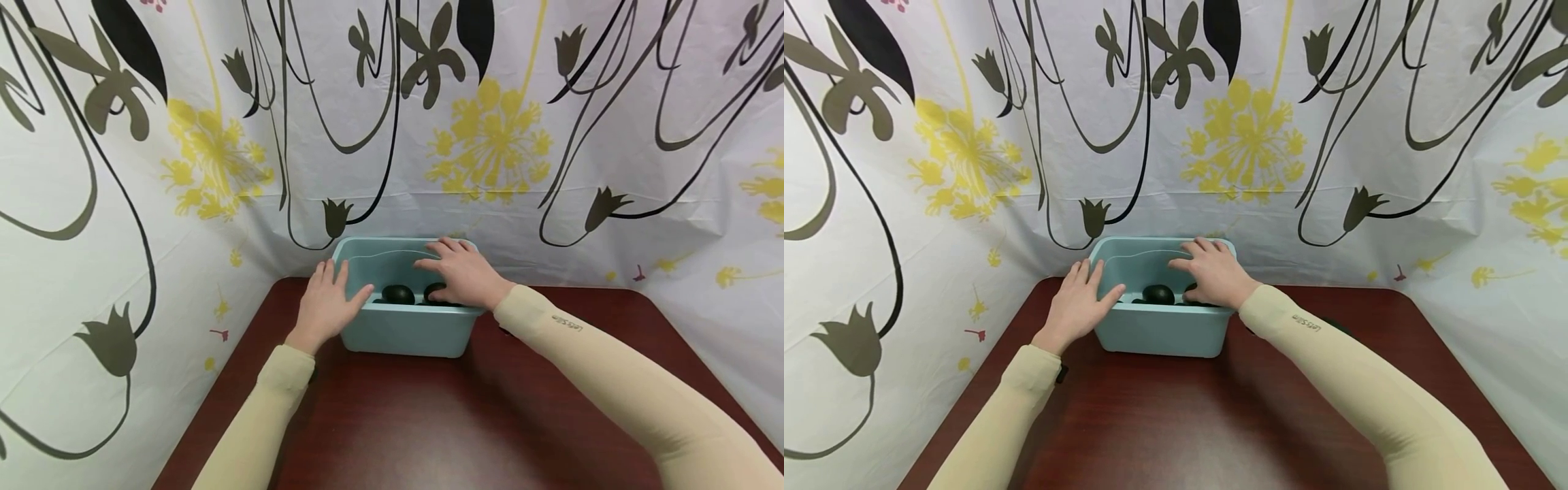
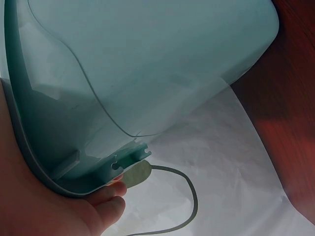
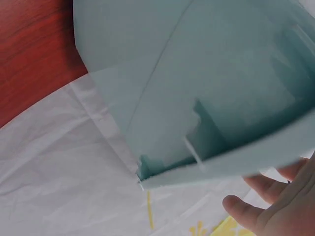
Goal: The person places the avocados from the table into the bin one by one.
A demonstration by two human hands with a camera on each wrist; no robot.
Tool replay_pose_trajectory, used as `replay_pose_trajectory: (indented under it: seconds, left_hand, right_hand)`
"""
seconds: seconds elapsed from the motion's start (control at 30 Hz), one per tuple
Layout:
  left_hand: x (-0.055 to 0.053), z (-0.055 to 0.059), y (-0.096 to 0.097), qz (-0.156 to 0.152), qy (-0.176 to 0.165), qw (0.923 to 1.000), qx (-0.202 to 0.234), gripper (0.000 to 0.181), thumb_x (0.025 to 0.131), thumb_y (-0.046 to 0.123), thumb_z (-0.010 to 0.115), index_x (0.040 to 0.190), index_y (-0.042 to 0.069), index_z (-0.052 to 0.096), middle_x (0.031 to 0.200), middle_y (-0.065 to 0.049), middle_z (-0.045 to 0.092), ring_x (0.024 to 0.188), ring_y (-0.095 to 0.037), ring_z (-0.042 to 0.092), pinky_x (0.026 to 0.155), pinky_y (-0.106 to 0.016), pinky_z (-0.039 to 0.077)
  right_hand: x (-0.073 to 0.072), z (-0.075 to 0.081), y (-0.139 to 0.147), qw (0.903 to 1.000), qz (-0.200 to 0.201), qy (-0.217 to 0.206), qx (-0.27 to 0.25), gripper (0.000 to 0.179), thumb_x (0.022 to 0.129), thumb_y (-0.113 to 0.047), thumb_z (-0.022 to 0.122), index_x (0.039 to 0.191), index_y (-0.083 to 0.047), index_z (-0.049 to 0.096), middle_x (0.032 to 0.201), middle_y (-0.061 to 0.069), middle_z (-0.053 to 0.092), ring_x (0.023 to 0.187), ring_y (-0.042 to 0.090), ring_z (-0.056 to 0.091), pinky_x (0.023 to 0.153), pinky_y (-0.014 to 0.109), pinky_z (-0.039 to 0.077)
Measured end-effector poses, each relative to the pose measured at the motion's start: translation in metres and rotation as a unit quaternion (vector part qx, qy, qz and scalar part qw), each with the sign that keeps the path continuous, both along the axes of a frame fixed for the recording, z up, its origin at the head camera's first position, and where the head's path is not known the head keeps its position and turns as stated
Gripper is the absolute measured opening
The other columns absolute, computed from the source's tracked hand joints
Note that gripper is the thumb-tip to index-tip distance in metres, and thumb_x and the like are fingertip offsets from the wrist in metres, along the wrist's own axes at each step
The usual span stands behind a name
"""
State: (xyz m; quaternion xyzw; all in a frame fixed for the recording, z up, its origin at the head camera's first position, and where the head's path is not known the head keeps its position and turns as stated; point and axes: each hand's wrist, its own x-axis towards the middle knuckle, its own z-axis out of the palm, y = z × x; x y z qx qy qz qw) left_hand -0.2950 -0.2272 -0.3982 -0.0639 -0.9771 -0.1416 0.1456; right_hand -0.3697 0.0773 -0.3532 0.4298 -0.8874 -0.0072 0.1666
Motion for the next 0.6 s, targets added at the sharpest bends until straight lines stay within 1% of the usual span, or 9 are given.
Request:
replay_pose_trajectory:
  seconds: [0.13,0.43,0.6]
  left_hand:
    - [0.0,0.0,0.0,-0.003,0.005,1.0,0.003,0.101,0.091,0.083,0.023,0.16,0.009,0.027,0.163,-0.023,0.02,0.151,-0.038,0.012,0.118,-0.054,0.024]
    - [-0.001,-0.001,-0.001,-0.004,0.009,1.0,0.0,0.101,0.091,0.084,0.022,0.16,0.01,0.028,0.162,-0.024,0.021,0.151,-0.038,0.012,0.117,-0.055,0.026]
    - [-0.002,-0.003,-0.001,-0.003,0.008,1.0,0.003,0.1,0.091,0.083,0.024,0.16,0.011,0.028,0.162,-0.024,0.021,0.151,-0.039,0.012,0.116,-0.057,0.027]
  right_hand:
    - [0.002,0.005,0.006,0.9997,0.003,0.024,0.006,0.067,0.078,-0.05,0.084,0.139,-0.031,0.062,0.148,0.016,0.046,0.136,0.038,0.039,0.106,0.061,0.035]
    - [0.01,0.02,0.023,0.9979,0.017,0.062,0.002,0.067,0.077,-0.052,0.085,0.137,-0.029,0.064,0.147,0.017,0.047,0.135,0.038,0.04,0.105,0.06,0.036]
    - [0.017,0.028,0.037,0.997,0.022,0.074,-0.002,0.067,0.077,-0.049,0.085,0.137,-0.028,0.064,0.147,0.017,0.046,0.136,0.039,0.039,0.105,0.06,0.036]
